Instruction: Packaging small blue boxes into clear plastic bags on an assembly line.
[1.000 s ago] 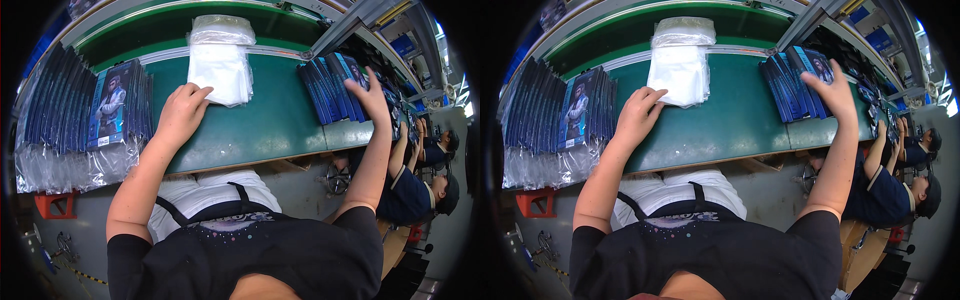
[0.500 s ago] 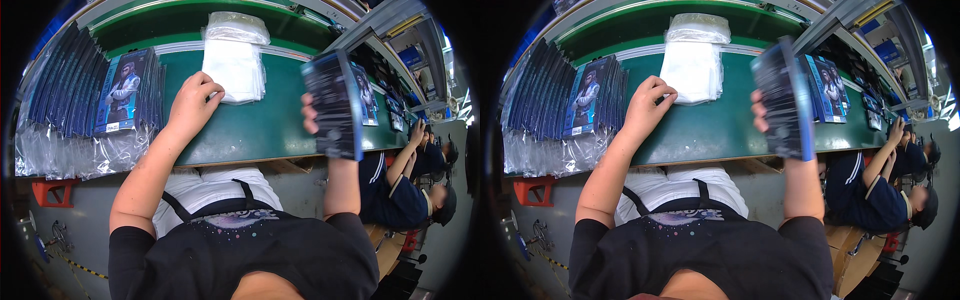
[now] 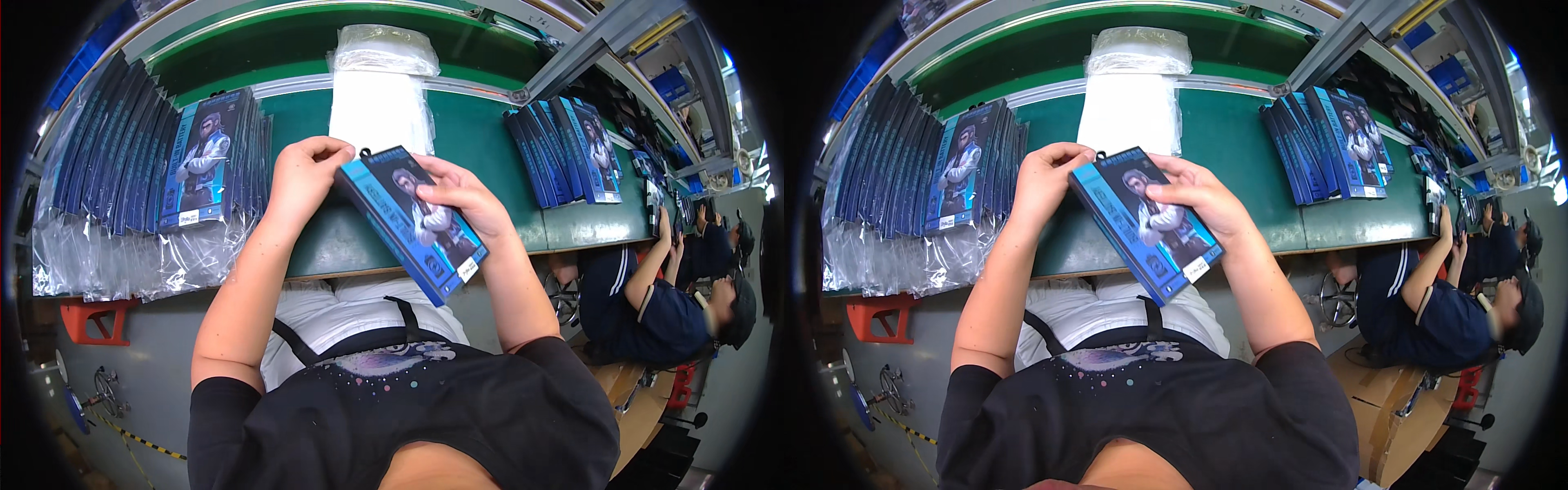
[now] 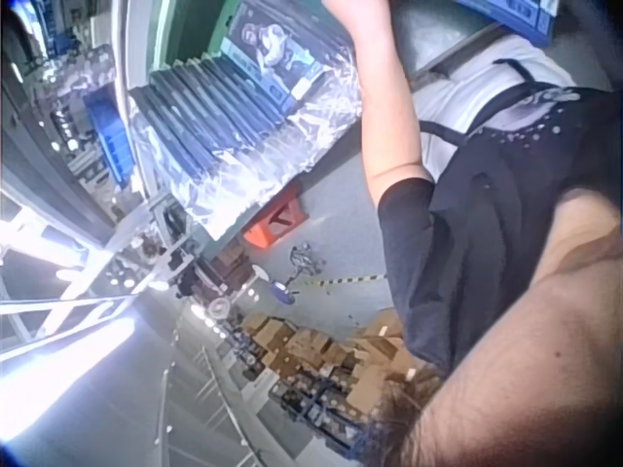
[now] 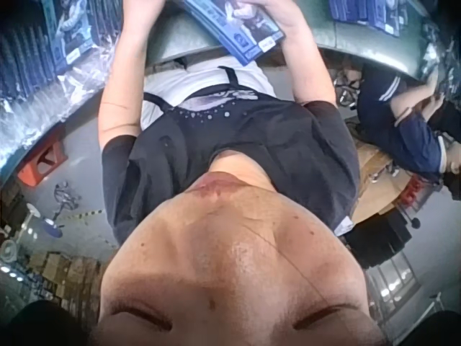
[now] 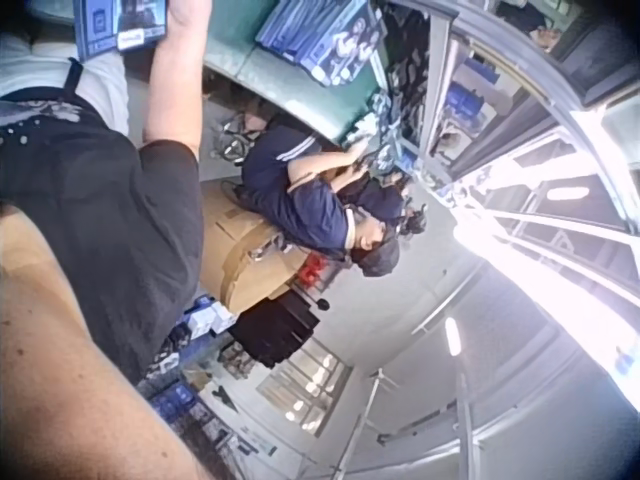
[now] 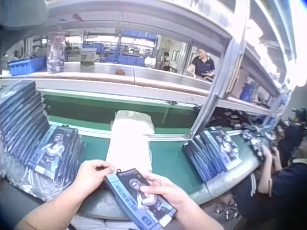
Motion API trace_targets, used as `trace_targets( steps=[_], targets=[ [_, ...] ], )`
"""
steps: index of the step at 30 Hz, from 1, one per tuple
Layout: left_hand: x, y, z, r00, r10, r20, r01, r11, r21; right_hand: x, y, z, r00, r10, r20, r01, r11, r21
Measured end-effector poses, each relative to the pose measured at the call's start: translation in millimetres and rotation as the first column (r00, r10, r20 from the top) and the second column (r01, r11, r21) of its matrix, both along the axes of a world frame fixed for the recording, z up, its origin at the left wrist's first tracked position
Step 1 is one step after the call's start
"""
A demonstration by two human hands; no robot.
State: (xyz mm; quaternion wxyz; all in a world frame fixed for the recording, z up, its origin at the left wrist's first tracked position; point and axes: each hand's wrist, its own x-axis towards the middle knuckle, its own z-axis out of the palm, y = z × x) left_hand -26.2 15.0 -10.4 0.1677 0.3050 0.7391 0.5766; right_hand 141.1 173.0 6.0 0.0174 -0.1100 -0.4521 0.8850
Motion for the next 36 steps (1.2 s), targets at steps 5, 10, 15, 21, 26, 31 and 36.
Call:
trace_targets(
  steps=[5, 10, 15, 21, 26, 31, 36],
  targets=[
    [2.8, -2.2, 3.9, 0.983, -0.051, 0.177, 0.045, 0.998, 0.039, 9.3, 1.8, -4.7, 0.994, -0.057, 0.094, 0.039, 0.983, 0.177],
    [5.2, -6.3, 7.2, 0.961, -0.053, -0.27, 0.028, 0.995, -0.099, 6.3, -4.8, -23.7, 0.974, -0.227, 0.003, 0.214, 0.923, 0.32],
    [16.5, -5.4, 9.4, 0.911, -0.037, -0.41, 0.018, 0.999, -0.05, 5.0, -28.2, -21.2, 0.937, -0.338, -0.087, 0.346, 0.865, 0.363],
    [28.2, -22.0, 3.7, 0.797, -0.137, -0.588, 0.141, 0.989, -0.039, 6.9, -25.6, -18.0, 0.905, -0.42, 0.059, 0.375, 0.857, 0.354],
    [37.5, -25.2, -1.0, 0.907, -0.136, 0.398, 0.039, 0.97, 0.241, 13.4, -36.3, -9.4, 0.874, -0.485, -0.001, 0.475, 0.856, 0.205],
    [53.3, -16.7, 8.6, 0.545, -0.275, 0.792, -0.142, 0.901, 0.411, 10.6, -42.8, -20.9, 0.948, -0.303, 0.102, 0.201, 0.813, 0.547],
    [20.4, -20.1, 6.2, 0.407, -0.347, 0.845, -0.26, 0.843, 0.472, 27.4, -43.3, 27.9, 0.995, 0.052, 0.08, -0.088, 0.824, 0.56]
  ],
)
